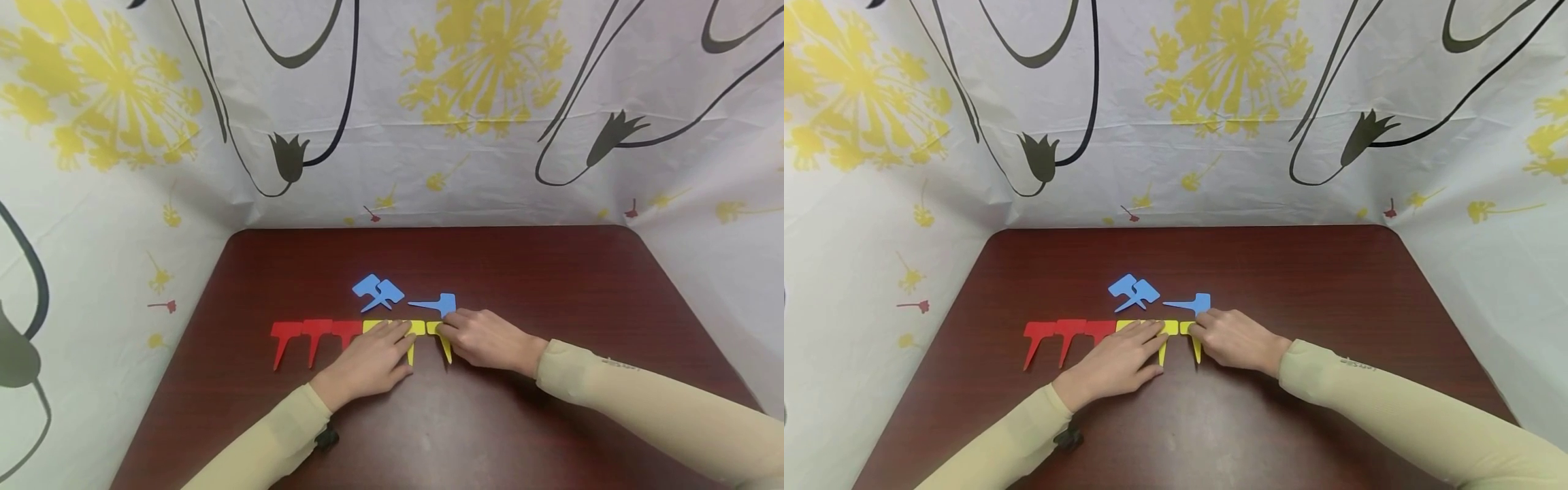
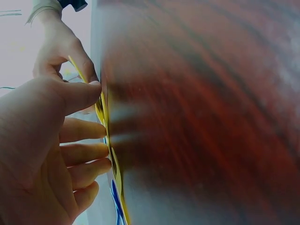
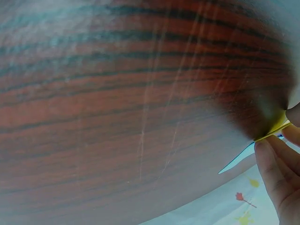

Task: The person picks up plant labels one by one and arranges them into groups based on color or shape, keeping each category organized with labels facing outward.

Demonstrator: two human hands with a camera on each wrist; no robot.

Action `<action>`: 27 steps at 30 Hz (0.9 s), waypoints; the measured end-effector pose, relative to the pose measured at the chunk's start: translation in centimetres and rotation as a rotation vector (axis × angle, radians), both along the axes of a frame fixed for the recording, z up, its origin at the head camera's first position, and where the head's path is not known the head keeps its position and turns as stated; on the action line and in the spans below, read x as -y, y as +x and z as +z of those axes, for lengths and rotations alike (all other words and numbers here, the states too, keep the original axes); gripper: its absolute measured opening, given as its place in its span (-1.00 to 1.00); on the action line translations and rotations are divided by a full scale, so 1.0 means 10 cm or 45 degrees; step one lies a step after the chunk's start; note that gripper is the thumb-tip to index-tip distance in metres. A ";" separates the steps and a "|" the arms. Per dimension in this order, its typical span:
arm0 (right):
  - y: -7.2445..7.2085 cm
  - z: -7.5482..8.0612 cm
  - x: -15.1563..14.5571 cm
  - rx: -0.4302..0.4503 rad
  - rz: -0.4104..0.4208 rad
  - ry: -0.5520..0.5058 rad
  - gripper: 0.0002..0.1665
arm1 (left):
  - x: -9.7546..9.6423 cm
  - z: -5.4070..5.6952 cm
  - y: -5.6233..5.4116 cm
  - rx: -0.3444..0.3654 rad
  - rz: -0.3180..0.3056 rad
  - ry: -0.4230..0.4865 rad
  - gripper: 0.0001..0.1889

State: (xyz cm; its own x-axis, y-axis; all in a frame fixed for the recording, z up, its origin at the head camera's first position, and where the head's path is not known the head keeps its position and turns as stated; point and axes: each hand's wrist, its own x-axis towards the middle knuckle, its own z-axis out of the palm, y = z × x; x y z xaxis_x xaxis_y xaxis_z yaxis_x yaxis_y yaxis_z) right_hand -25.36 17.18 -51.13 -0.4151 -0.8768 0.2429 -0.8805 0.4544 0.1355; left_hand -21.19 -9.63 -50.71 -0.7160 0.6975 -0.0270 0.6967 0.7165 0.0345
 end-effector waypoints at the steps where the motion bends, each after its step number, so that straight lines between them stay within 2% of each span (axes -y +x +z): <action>1: 0.00 0.00 0.00 -0.002 0.001 0.001 -0.78 | 0.00 0.00 0.00 0.001 -0.001 0.002 -0.30; 27: -0.03 -0.04 -0.01 -0.019 -0.022 0.020 -0.67 | 0.01 0.01 0.00 -0.005 -0.011 0.023 -0.31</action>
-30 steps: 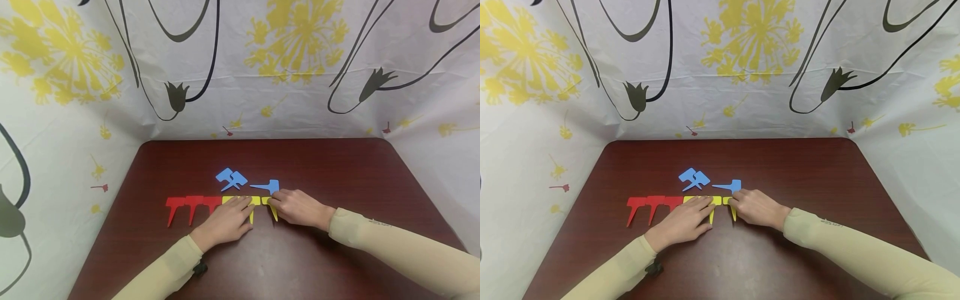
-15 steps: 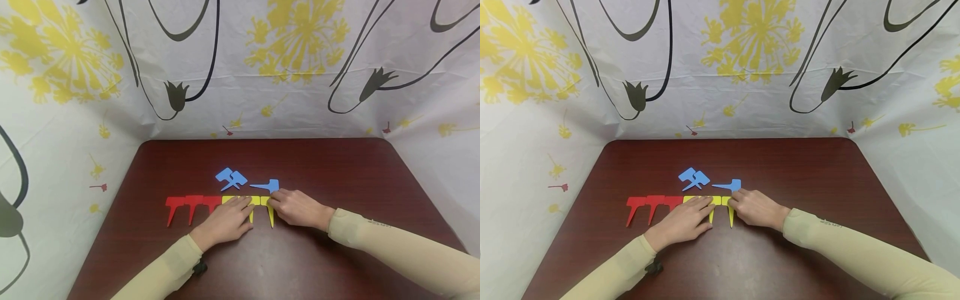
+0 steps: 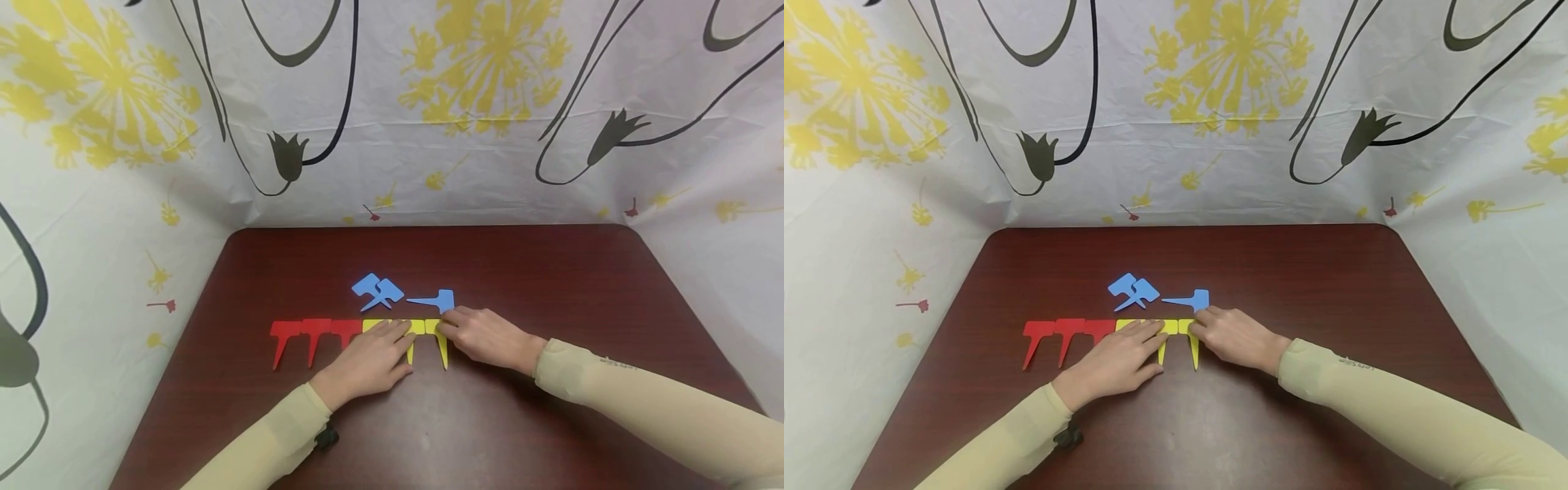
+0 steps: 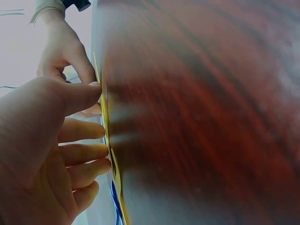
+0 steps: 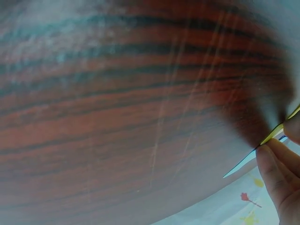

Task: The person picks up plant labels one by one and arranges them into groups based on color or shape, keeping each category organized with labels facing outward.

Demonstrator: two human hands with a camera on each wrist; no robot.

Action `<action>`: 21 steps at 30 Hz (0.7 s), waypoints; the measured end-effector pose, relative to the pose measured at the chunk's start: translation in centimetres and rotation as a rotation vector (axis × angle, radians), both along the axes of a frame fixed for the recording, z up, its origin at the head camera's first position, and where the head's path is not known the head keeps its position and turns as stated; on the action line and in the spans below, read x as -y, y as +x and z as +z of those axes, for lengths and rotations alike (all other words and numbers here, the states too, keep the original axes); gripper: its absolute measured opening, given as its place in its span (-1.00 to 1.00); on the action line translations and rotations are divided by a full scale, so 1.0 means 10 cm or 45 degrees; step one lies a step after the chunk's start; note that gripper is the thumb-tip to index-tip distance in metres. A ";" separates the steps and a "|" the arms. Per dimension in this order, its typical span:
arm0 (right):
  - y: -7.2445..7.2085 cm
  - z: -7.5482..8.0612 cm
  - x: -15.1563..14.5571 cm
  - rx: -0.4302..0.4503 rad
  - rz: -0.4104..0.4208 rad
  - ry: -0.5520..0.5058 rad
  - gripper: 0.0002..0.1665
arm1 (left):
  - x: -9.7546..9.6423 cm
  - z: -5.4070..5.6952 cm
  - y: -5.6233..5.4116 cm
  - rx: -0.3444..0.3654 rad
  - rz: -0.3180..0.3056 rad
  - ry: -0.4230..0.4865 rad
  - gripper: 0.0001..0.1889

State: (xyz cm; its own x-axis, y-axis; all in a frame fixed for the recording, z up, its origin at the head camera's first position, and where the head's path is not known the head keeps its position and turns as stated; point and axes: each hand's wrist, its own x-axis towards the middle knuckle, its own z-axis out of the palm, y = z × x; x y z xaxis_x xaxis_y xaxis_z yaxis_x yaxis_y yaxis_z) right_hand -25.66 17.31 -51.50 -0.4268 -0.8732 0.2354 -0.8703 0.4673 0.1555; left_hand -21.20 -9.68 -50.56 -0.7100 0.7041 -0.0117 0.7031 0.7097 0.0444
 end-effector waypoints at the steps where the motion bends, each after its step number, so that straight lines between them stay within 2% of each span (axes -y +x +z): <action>1: 0.00 0.00 0.00 0.000 -0.001 0.000 -0.68 | 0.00 0.00 0.00 0.001 0.001 0.000 -0.31; 7: 0.00 -0.01 -0.01 0.010 0.006 -0.028 -0.69 | 0.02 0.01 0.00 -0.001 0.015 0.013 -0.29; 14: -0.04 0.03 -0.01 0.034 -0.031 -0.150 -0.77 | 0.02 0.03 0.00 0.020 0.026 0.027 -0.28; 21: -0.19 0.06 0.09 0.007 -0.094 -0.159 -0.80 | 0.05 0.04 0.02 0.004 0.029 0.024 -0.31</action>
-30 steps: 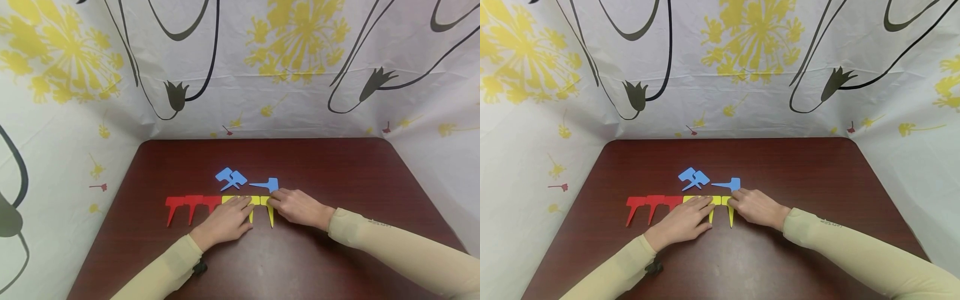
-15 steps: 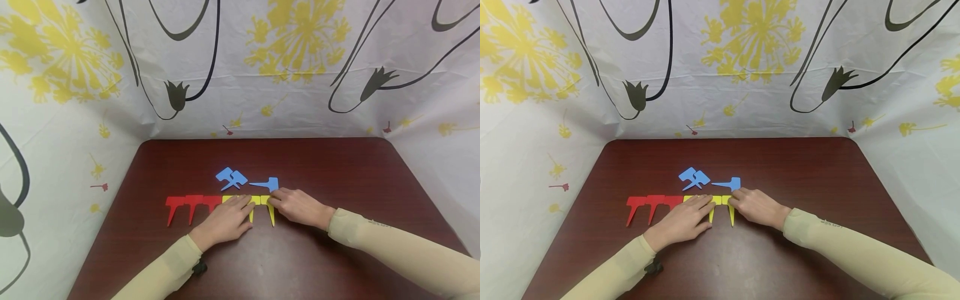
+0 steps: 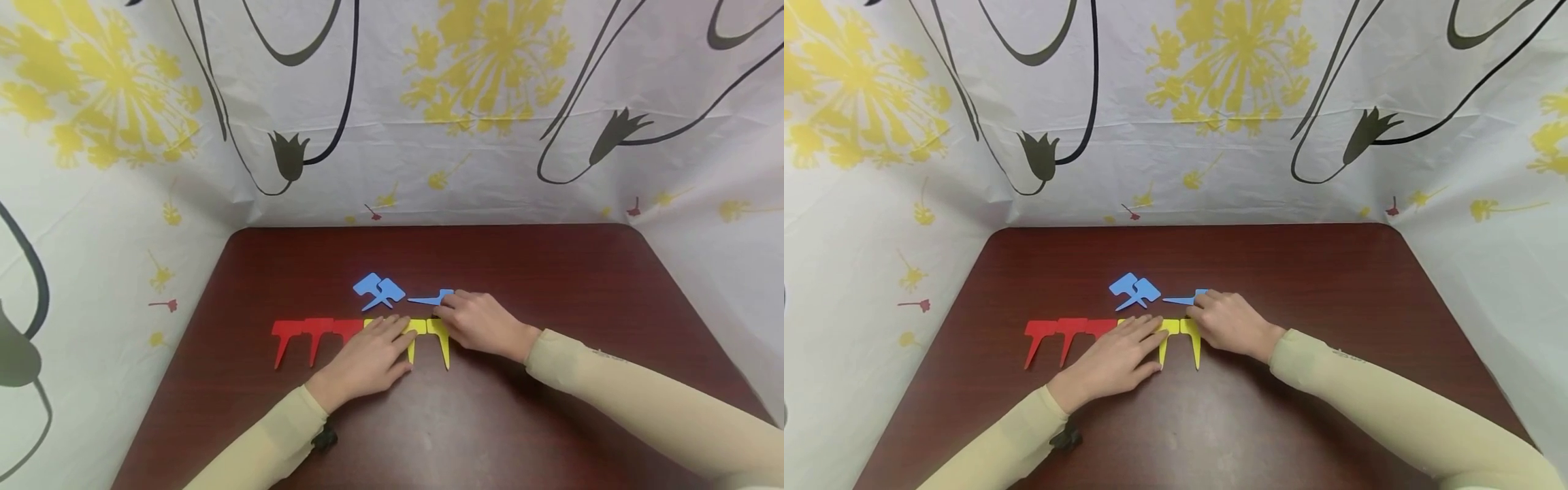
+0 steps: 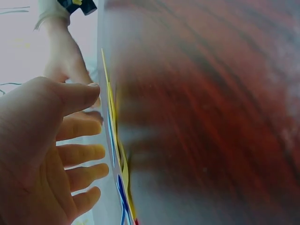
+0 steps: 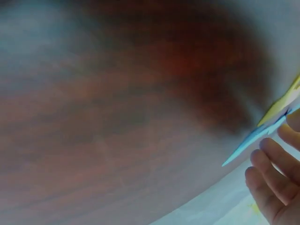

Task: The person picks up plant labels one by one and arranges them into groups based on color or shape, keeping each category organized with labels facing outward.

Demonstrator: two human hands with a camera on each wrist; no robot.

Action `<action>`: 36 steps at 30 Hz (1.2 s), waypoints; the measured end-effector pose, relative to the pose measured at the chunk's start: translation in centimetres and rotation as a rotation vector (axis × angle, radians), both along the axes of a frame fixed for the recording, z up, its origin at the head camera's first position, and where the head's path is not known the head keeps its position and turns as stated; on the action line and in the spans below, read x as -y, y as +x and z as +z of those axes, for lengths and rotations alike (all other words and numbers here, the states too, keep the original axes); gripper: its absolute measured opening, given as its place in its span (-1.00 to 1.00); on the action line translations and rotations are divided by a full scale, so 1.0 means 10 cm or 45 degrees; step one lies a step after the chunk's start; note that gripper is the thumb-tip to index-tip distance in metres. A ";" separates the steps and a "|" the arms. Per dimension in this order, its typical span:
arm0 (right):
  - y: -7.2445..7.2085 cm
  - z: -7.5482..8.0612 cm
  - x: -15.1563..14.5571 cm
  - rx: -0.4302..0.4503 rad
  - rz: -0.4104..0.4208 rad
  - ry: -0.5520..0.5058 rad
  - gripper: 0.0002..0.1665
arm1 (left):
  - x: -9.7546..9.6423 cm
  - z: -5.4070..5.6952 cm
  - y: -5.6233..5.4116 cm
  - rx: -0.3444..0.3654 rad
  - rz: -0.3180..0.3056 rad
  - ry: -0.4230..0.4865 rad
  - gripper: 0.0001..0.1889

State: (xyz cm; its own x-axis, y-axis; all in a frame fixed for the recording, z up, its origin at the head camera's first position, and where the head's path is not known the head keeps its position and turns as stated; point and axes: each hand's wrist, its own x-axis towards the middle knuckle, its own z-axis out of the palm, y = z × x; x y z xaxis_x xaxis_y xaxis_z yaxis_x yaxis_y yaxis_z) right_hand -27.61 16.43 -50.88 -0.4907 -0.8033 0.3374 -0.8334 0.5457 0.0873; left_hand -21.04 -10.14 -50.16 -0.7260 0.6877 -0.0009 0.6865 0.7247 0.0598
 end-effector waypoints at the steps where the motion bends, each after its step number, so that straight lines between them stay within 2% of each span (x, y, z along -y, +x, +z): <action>1: -0.03 0.01 0.02 0.004 -0.013 0.001 -0.81 | 0.01 0.00 0.00 -0.003 -0.001 0.001 -0.32; 6: -0.22 0.05 0.16 0.039 -0.073 -0.007 -0.83 | 0.05 -0.02 0.04 -0.020 0.008 0.003 -0.33; 10: -0.35 0.08 0.28 0.074 -0.102 0.007 -0.78 | 0.09 -0.01 0.07 -0.029 0.026 0.014 -0.31; 15: -0.45 0.11 0.43 0.120 -0.132 0.019 -0.76 | 0.15 0.02 0.11 0.010 0.081 0.018 -0.25; 20: -0.48 0.06 0.52 0.105 -0.142 0.063 -0.82 | 0.20 0.00 0.16 0.053 0.133 0.015 -0.21; 24: -0.49 0.01 0.56 0.069 -0.135 0.074 -0.86 | 0.24 -0.02 0.19 0.042 0.160 0.033 -0.20; 36: -0.51 -0.06 0.62 -0.068 -0.062 0.119 -0.88 | 0.28 -0.07 0.18 0.083 0.201 0.030 -0.13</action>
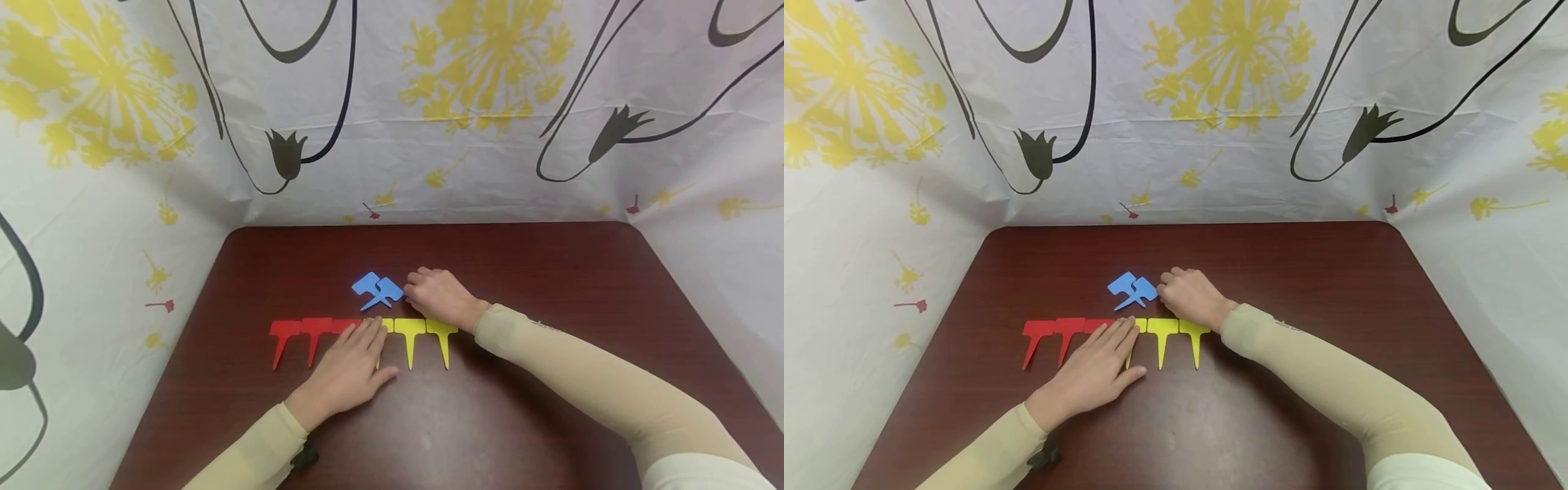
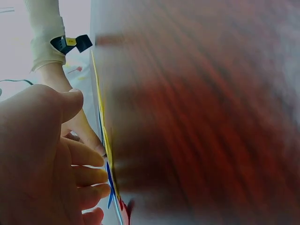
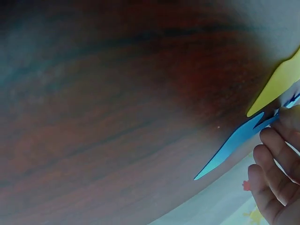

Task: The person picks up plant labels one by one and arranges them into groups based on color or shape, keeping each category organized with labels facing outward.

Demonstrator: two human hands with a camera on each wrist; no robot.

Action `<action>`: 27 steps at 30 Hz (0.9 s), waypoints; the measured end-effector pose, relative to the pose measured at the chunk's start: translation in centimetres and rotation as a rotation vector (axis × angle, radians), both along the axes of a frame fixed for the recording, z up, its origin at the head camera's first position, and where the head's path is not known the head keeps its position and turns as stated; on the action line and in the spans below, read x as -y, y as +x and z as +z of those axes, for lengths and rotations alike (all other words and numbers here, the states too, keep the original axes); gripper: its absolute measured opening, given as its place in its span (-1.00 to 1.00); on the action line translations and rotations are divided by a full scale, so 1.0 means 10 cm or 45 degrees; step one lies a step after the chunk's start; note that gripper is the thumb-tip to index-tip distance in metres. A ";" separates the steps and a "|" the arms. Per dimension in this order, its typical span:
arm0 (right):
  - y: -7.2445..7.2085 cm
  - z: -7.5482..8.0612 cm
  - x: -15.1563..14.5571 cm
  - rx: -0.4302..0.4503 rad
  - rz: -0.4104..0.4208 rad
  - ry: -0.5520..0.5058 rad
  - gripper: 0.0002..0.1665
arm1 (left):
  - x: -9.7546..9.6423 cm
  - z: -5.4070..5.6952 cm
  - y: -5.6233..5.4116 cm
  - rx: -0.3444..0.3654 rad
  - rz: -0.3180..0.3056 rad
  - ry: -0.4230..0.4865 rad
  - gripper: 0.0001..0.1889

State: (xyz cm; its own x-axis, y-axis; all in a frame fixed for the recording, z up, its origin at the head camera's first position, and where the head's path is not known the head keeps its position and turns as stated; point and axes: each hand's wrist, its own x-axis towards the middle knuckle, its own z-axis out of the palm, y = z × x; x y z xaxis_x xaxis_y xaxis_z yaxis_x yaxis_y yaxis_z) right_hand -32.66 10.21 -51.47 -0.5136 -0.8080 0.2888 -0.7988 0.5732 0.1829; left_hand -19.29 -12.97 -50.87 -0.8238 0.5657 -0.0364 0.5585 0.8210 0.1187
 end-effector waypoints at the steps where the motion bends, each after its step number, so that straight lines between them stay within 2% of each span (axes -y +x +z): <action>1: 0.00 0.00 0.00 -0.006 0.004 0.000 -0.88 | 0.00 0.00 0.00 0.001 0.001 -0.003 -0.13; 9: 0.01 0.00 0.01 -0.032 0.026 0.033 -0.87 | 0.00 -0.01 0.00 0.040 0.002 -0.028 -0.13; 19: 0.01 0.10 -0.02 -0.101 0.085 -0.035 -0.87 | 0.02 0.02 -0.02 0.058 -0.021 -0.064 -0.14; 23: 0.01 0.15 -0.05 -0.065 0.069 -0.051 -0.84 | 0.02 0.04 -0.04 0.059 -0.035 -0.043 -0.17; 27: 0.02 0.17 -0.09 0.034 0.047 -0.045 -0.85 | 0.02 0.05 -0.05 0.076 -0.032 -0.015 -0.18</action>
State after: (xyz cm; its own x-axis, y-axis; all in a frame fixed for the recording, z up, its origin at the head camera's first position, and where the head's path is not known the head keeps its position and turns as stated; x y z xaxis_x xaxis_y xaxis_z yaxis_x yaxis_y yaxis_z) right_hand -32.50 11.09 -49.77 -0.4914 -0.8161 0.3041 -0.8238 0.5488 0.1416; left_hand -19.81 -13.20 -50.37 -0.8055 0.5853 -0.0922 0.5711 0.8084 0.1427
